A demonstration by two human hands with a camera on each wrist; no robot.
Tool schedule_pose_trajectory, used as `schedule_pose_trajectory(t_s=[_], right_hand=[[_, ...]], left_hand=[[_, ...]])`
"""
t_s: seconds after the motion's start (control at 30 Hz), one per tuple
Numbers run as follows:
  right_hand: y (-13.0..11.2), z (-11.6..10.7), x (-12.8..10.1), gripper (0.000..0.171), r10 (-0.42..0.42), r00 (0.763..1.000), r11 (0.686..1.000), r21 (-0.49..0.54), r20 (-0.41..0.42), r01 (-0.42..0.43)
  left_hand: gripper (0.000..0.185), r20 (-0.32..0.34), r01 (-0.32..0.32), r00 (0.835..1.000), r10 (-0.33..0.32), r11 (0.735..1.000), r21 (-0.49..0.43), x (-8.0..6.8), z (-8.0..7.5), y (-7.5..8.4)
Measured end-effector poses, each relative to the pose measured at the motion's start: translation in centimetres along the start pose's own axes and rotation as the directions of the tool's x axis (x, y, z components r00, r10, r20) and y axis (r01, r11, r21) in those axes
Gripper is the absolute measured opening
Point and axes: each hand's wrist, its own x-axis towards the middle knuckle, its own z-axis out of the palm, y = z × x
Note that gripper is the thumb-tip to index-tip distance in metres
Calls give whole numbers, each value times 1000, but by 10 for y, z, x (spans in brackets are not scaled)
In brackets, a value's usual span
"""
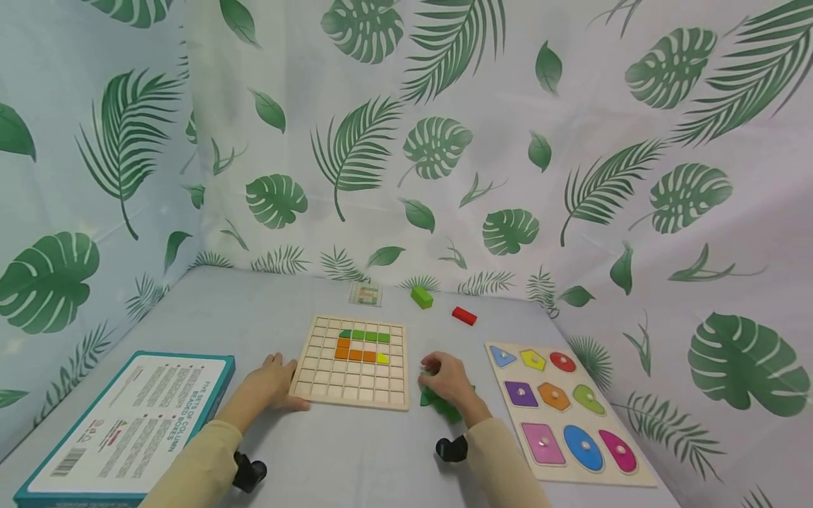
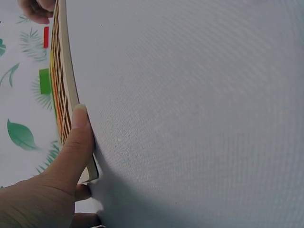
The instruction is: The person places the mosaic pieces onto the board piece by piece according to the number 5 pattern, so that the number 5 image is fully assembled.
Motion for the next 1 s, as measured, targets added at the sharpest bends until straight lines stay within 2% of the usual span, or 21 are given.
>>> schedule_pose_trajectory(t_s=[0.5, 1.0], right_hand=[[2, 2, 2, 21, -29, 999, 999, 37, -13, 30], [-17, 8, 11, 24, -144, 988, 987, 64, -60, 148]], left_hand=[[89, -26, -19, 999, 19, 1000, 18, -4, -1, 1], [90, -20, -10, 1000, 11, 1000, 17, -3, -1, 0]])
